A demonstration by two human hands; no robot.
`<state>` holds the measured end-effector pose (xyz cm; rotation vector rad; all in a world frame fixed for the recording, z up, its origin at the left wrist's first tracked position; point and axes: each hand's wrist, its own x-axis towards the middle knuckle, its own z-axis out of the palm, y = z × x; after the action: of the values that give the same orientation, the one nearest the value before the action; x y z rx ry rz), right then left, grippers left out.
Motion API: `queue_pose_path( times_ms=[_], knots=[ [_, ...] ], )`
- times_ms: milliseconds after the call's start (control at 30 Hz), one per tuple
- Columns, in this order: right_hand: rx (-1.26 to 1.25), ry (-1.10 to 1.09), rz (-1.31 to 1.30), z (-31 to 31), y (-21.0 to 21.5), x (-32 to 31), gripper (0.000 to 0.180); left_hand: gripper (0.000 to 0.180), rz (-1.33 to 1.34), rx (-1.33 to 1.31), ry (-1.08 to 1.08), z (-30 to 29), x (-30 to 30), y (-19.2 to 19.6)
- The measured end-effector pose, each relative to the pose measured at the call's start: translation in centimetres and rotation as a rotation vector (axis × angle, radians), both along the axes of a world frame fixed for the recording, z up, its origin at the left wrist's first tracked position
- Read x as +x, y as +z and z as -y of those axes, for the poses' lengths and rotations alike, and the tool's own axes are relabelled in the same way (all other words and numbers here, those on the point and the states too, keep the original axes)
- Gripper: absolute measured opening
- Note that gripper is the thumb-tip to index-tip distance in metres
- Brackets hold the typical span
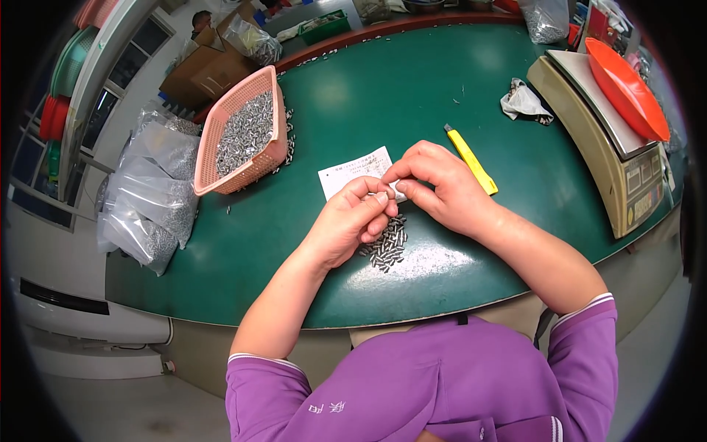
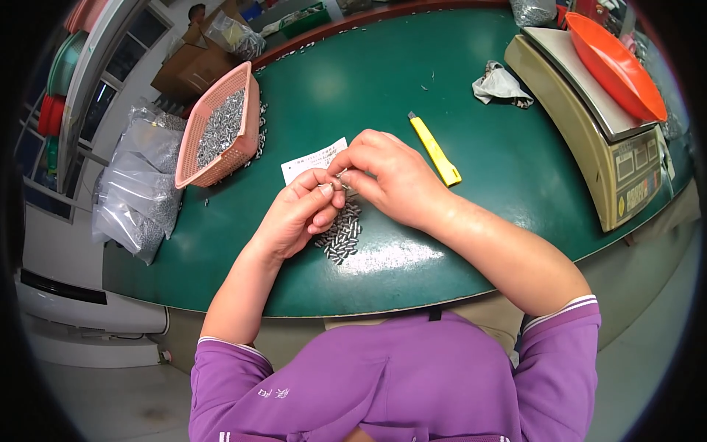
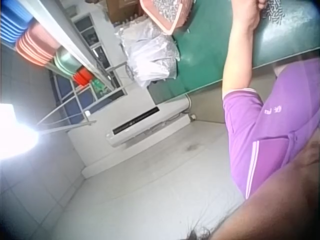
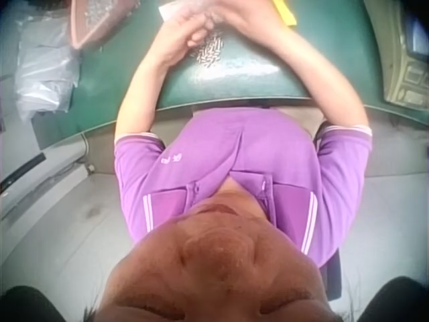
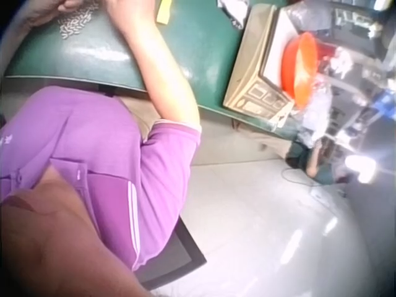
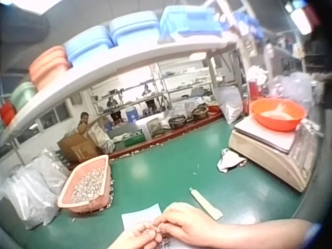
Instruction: Inspecting and sorting small metal fasteners at a workstation.
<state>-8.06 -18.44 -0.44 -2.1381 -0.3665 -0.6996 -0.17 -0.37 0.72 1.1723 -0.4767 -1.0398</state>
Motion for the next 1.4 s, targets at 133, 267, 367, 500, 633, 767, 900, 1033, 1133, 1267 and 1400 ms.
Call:
queue_pose_path(
  times_ms=[133, 267, 367, 500, 633, 767, 900, 1033, 1133, 1267, 1400],
  knots=[
    [-0.086, -0.053, -0.038, 0.5, -0.2, -0.1, 0.014, 0.016, -0.046, -0.061, -0.022, 0.0, 0.3, -0.2],
    [-0.146, -0.021, -0.070, 0.4, -0.3, -0.3, 0.016, 0.022, -0.094, -0.090, -0.001, -0.2, 0.3, -0.3],
    [-0.216, 0.012, -0.092, 0.5, -0.1, -0.4, 0.016, 0.025, -0.090, -0.098, 0.040, -0.3, 0.5, -0.3],
    [-0.305, 0.069, -0.118, 0.5, -0.3, -0.6, 0.014, 0.026, -0.113, -0.103, 0.099, -0.3, 0.8, -0.2],
    [-0.351, 0.046, -0.122, 0.4, -0.1, -0.8, 0.012, 0.025, -0.112, -0.098, 0.118, -0.3, 0.9, -0.4],
    [-0.314, 0.022, -0.184, 0.7, -0.3, -0.6, 0.012, 0.023, -0.103, -0.084, 0.099, -0.3, 0.9, -0.4],
    [-0.300, -0.059, -0.233, 0.7, -0.6, -0.6, 0.011, 0.020, -0.087, -0.081, 0.077, -0.2, 0.9, -0.3],
    [-0.291, -0.110, -0.237, 0.6, -0.9, -0.6, 0.010, 0.018, -0.096, -0.074, 0.079, -0.1, 0.7, -0.2],
    [-0.213, -0.112, -0.173, 0.7, -1.0, -0.2, 0.010, 0.014, -0.085, -0.057, 0.064, -0.1, 0.7, -0.4],
    [0.170, -0.006, -0.324, 0.2, 0.3, -0.3, 0.007, 0.018, -0.015, 0.005, 0.089, 0.0, 0.1, 0.0],
    [0.432, 0.177, -0.353, -0.3, 0.3, -0.6, 0.008, 0.023, -0.050, -0.025, 0.016, 0.1, -0.1, -0.2]
  ],
)
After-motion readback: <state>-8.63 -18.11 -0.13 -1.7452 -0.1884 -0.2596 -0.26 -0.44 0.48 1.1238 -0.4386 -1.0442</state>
